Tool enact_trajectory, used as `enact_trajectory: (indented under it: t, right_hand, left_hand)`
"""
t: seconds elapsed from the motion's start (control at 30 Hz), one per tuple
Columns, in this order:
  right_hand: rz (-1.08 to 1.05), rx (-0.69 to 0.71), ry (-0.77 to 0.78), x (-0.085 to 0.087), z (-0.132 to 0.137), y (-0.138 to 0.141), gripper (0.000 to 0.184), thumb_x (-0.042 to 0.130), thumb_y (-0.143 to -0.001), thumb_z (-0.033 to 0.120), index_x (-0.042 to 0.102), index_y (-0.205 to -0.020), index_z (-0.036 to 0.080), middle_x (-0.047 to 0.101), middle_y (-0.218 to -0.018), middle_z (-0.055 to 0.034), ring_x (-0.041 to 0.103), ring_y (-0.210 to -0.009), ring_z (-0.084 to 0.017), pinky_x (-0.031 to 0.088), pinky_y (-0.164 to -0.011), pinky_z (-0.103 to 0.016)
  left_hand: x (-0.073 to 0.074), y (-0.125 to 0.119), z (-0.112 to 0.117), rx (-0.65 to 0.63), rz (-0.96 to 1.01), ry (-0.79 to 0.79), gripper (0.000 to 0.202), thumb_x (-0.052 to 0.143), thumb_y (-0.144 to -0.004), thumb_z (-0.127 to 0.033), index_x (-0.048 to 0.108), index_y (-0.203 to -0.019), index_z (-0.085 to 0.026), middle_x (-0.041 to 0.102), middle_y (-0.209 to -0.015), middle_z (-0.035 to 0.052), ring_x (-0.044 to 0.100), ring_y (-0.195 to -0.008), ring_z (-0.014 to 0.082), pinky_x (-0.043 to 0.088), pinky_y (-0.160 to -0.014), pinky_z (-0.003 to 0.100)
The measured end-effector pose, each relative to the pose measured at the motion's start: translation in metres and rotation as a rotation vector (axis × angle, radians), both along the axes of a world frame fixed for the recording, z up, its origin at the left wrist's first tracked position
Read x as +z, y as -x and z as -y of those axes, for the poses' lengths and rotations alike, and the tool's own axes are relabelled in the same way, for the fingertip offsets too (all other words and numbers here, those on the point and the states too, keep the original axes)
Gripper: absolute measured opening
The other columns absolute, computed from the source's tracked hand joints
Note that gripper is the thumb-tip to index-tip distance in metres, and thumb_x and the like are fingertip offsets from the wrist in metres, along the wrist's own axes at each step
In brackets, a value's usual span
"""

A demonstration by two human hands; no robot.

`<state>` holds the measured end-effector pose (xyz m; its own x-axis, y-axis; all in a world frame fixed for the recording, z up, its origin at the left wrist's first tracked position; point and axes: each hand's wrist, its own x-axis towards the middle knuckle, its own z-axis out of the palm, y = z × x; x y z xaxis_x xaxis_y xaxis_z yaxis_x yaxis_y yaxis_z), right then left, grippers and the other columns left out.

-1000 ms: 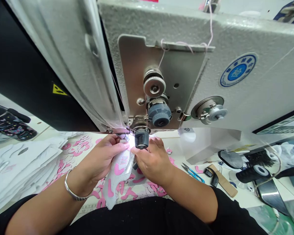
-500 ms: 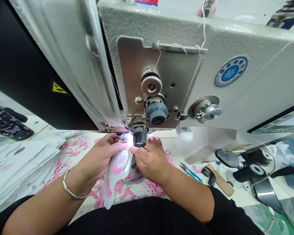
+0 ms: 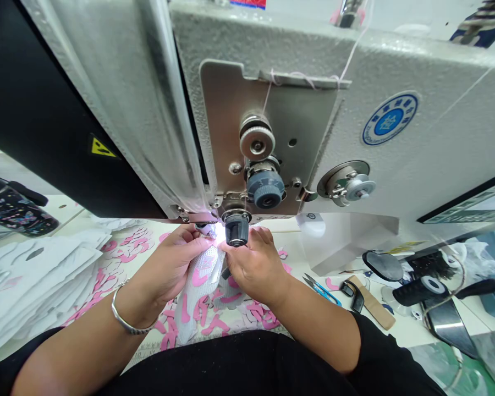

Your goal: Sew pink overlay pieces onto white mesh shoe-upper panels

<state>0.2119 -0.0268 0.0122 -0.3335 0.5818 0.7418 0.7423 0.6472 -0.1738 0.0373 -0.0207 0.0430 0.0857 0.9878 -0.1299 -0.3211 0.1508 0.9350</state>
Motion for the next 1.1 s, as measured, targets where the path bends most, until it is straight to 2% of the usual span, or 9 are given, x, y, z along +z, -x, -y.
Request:
enact_trajectory:
  t: [0.13, 0.27, 0.43, 0.6, 0.7, 0.87, 1.1]
  right_hand:
    - [0.027, -0.038, 0.05, 0.003, 0.001, 0.002, 0.025, 0.054, -0.092, 0.025, 0.072, -0.108, 0.031, 0.058, -0.091, -0.0065, 0.056, -0.088, -0.022, 0.049, -0.085, -0.042]
    - [0.036, -0.059, 0.057, 0.003, 0.003, 0.004, 0.025, 0.055, -0.092, 0.026, 0.072, -0.111, 0.031, 0.059, -0.092, -0.007, 0.057, -0.092, -0.023, 0.049, -0.088, -0.043]
    - [0.066, -0.066, 0.066, 0.007, 0.006, 0.004, 0.027, 0.053, -0.094, 0.028, 0.07, -0.114, 0.029, 0.061, -0.095, -0.0076, 0.058, -0.095, -0.023, 0.048, -0.091, -0.044]
    - [0.092, -0.081, 0.06, 0.012, 0.01, 0.007, 0.027, 0.052, -0.095, 0.029, 0.069, -0.116, 0.024, 0.064, -0.1, -0.0098, 0.059, -0.098, -0.024, 0.048, -0.092, -0.043]
    - [0.099, -0.092, 0.02, 0.01, 0.013, 0.01, 0.028, 0.052, -0.095, 0.028, 0.067, -0.117, 0.021, 0.066, -0.101, -0.011, 0.06, -0.099, -0.025, 0.049, -0.091, -0.044]
    - [0.129, -0.08, -0.039, 0.008, 0.019, 0.014, 0.028, 0.055, -0.094, 0.027, 0.065, -0.117, 0.017, 0.068, -0.097, -0.0097, 0.06, -0.096, -0.025, 0.049, -0.093, -0.046]
    - [0.125, -0.078, -0.025, 0.008, 0.021, 0.016, 0.029, 0.054, -0.094, 0.026, 0.063, -0.12, 0.016, 0.067, -0.096, -0.0095, 0.06, -0.095, -0.025, 0.049, -0.094, -0.046]
  left_hand:
    - [-0.005, 0.004, -0.004, -0.006, -0.007, -0.002, 0.018, 0.076, -0.071, -0.019, 0.06, -0.08, -0.017, 0.061, -0.072, -0.0013, 0.059, -0.063, 0.0113, 0.049, -0.06, 0.023]
    - [-0.006, 0.008, -0.005, -0.032, 0.032, -0.016, 0.019, 0.077, -0.072, -0.019, 0.06, -0.08, -0.017, 0.063, -0.075, -0.0008, 0.062, -0.07, 0.0119, 0.051, -0.066, 0.022]
    - [-0.005, 0.022, 0.001, -0.207, -0.011, 0.06, 0.021, 0.076, -0.078, -0.028, 0.062, -0.09, -0.019, 0.064, -0.084, 0.0009, 0.062, -0.071, 0.0125, 0.053, -0.066, 0.023]
    - [-0.007, 0.042, 0.004, -0.374, -0.067, 0.104, 0.028, 0.077, -0.078, -0.034, 0.066, -0.099, -0.018, 0.065, -0.09, 0.005, 0.063, -0.073, 0.0148, 0.054, -0.066, 0.025]
    - [-0.007, 0.053, 0.0, -0.428, -0.09, 0.088, 0.029, 0.079, -0.075, -0.036, 0.069, -0.094, -0.018, 0.066, -0.087, 0.0056, 0.063, -0.072, 0.0155, 0.054, -0.065, 0.025]
    - [-0.003, 0.07, -0.015, -0.405, -0.205, 0.074, 0.026, 0.082, -0.071, -0.036, 0.066, -0.079, -0.017, 0.062, -0.072, 0.0031, 0.057, -0.058, 0.0125, 0.05, -0.052, 0.022]
    - [-0.004, 0.077, -0.028, -0.258, -0.214, 0.072, 0.034, 0.086, -0.066, -0.034, 0.064, -0.086, -0.018, 0.062, -0.073, 0.0016, 0.059, -0.057, 0.0129, 0.051, -0.051, 0.022]
